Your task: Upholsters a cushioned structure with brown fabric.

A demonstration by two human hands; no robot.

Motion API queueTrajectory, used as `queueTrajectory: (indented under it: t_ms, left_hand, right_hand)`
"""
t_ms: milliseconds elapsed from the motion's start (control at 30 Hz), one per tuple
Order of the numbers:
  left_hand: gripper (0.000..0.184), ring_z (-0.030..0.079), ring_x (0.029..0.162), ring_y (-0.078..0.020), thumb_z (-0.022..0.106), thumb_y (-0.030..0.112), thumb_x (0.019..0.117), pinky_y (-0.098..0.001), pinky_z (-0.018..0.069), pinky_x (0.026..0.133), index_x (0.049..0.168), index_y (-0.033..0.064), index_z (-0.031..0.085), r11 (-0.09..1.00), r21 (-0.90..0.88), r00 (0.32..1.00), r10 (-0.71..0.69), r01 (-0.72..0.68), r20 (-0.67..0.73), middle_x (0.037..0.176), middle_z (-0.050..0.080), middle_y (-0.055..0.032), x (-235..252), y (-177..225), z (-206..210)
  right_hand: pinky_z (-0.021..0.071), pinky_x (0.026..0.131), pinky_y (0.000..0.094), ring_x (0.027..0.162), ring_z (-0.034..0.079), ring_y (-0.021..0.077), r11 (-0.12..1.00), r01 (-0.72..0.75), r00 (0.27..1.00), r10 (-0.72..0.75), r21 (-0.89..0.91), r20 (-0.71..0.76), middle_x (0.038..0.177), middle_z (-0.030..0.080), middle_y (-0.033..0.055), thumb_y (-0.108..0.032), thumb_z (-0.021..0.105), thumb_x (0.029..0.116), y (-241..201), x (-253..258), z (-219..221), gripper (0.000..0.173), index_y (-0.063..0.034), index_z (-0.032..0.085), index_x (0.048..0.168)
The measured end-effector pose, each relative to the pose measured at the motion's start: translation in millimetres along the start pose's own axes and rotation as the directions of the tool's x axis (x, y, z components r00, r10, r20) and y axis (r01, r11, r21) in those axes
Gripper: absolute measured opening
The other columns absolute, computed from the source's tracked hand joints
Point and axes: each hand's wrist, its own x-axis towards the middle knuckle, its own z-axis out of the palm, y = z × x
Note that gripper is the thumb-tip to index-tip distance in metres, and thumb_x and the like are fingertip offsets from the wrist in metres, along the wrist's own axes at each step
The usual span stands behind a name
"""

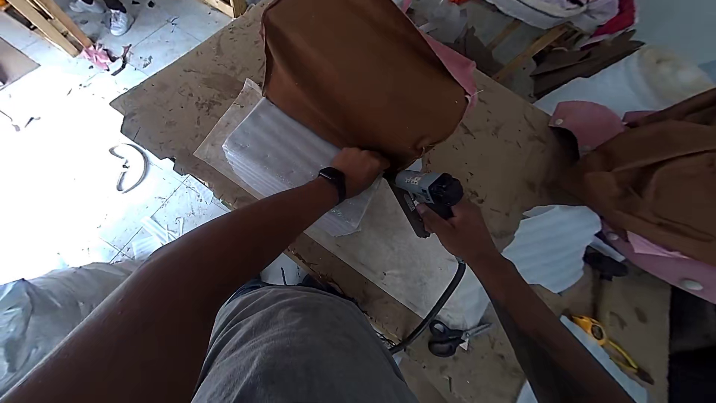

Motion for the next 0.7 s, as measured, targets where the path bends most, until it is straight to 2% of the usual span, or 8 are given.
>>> queueTrajectory:
  t_ms: [100,233,433,700]
  left_hand:
    - [0.028,0.072,0.096,-0.0306,0.045,0.026,0.1081,-0.0550,0.0581,0.075,0.116,0.0200,0.071,1.000,-0.005,1.000,0.005,-0.005,-0.002,0.110,0.073,-0.0055,0,-2,0]
    - [0.027,0.072,0.094,-0.0299,0.045,0.025,0.1075,-0.0545,0.0581,0.074,0.115,0.0205,0.071,1.000,0.005,1.000,0.002,-0.001,-0.016,0.107,0.073,-0.0052,1,-2,1]
    - [0.027,0.072,0.095,-0.0313,0.045,0.025,0.1077,-0.0554,0.0579,0.074,0.114,0.0192,0.071,1.000,-0.003,1.000,-0.007,0.007,0.009,0.105,0.073,-0.0068,0,1,-2]
    - [0.027,0.072,0.091,-0.0306,0.045,0.025,0.1076,-0.0538,0.0574,0.071,0.111,0.0185,0.071,0.999,0.035,1.000,0.013,-0.012,-0.016,0.102,0.072,-0.0067,1,2,-1]
  right_hand:
    - [0.0594,0.056,0.0353,0.060,0.065,0.0093,0.999,0.024,1.000,-0.024,-0.035,0.009,0.077,0.067,-0.0026,-0.048,0.061,0.0977,-2,9,-5,0.034,-0.0173,0.066,0.112]
    - [0.0597,0.057,0.0373,0.062,0.066,0.0094,0.995,0.018,0.999,-0.013,-0.095,0.052,0.079,0.067,-0.0032,-0.052,0.059,0.0971,4,16,-13,0.037,-0.0189,0.065,0.113]
    - [0.0605,0.057,0.0364,0.063,0.067,0.0091,0.998,0.033,0.997,-0.029,-0.061,0.065,0.081,0.069,-0.0029,-0.048,0.061,0.0981,7,18,-14,0.033,-0.0192,0.065,0.114]
    - [0.0594,0.058,0.0365,0.063,0.067,0.0089,0.991,0.064,0.995,-0.054,-0.120,0.084,0.081,0.068,-0.0024,-0.046,0.060,0.0996,5,27,-17,0.031,-0.0182,0.065,0.113]
